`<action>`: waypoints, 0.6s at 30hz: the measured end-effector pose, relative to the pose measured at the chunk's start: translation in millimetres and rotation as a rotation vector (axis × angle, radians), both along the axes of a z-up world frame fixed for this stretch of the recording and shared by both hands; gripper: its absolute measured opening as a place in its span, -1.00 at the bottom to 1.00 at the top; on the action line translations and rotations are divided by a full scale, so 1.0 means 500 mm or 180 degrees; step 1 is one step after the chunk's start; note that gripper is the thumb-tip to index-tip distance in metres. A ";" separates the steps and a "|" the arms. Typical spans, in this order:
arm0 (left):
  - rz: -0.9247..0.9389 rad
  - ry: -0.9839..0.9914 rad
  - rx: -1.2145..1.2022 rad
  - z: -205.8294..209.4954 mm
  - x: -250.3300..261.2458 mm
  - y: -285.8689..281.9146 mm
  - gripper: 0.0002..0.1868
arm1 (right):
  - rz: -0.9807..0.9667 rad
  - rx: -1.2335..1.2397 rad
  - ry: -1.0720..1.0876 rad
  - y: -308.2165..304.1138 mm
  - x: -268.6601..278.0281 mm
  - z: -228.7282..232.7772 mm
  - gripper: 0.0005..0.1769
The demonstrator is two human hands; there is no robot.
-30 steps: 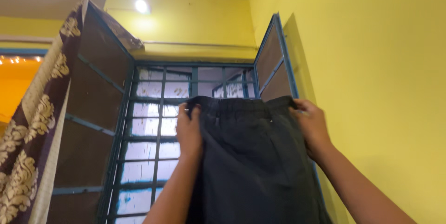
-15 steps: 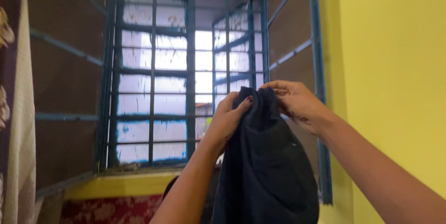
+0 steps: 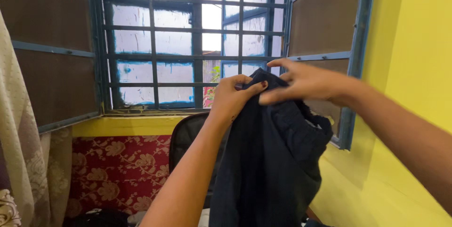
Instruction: The person folds a dark blue pair of trousers and places them into an open suitcase. They then fold a light grey pair of sweatpants and place them on top of the trousers inside the suitcase. Finally, they pick up a black pair of jeans and begin to fold them.
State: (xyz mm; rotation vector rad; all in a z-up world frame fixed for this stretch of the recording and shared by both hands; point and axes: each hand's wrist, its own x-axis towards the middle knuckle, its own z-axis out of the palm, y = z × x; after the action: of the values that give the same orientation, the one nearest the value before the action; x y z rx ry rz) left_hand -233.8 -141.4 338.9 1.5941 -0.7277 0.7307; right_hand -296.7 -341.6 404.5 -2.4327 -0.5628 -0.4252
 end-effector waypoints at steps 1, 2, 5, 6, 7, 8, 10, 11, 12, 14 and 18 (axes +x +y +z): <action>0.0055 0.0046 0.0029 -0.005 0.000 0.000 -0.63 | 0.0034 -0.0402 -0.0157 0.000 0.005 -0.015 0.37; 0.0110 0.0092 0.0058 -0.012 -0.002 0.002 -0.63 | -0.0132 -0.0495 -0.0404 0.004 0.011 -0.027 0.31; 0.0127 -0.0032 0.0167 -0.020 -0.008 0.001 -0.61 | -0.0431 -0.0536 -0.0886 0.021 0.014 -0.041 0.14; 0.0112 -0.0116 0.0207 -0.022 -0.010 0.000 -0.60 | -0.0398 -0.0388 -0.0857 0.023 0.009 -0.043 0.08; 0.0162 -0.0166 0.0234 -0.025 -0.013 -0.001 -0.60 | -0.0359 -0.0240 -0.0820 0.025 0.003 -0.045 0.01; 0.0211 -0.0216 0.0262 -0.027 -0.016 -0.006 -0.60 | -0.0358 -0.0258 -0.0802 0.025 -0.004 -0.046 -0.08; 0.0227 -0.0436 0.0215 -0.026 -0.024 -0.020 -0.60 | -0.0356 -0.0303 -0.0801 0.017 -0.011 -0.036 -0.28; 0.0189 -0.0581 0.0144 -0.034 -0.031 -0.024 -0.59 | -0.0293 -0.0269 -0.0880 0.012 -0.015 -0.033 -0.36; 0.0151 -0.0725 0.0073 -0.042 -0.040 -0.027 -0.59 | -0.0229 -0.0235 -0.0959 0.004 -0.019 -0.030 -0.44; -0.0025 -0.0792 0.0014 -0.055 -0.056 -0.037 -0.55 | -0.0139 -0.0201 -0.1092 -0.010 -0.018 -0.030 -0.53; -0.0226 -0.0553 0.0046 -0.067 -0.087 -0.047 -0.52 | 0.0076 -0.0160 -0.1310 -0.032 -0.016 -0.043 -0.59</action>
State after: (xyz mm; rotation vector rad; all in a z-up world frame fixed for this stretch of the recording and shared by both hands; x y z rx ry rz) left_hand -277.3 -165.2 305.3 1.5225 -0.9131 0.8204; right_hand -304.7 -357.4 383.1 -2.3917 -0.7803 -0.9222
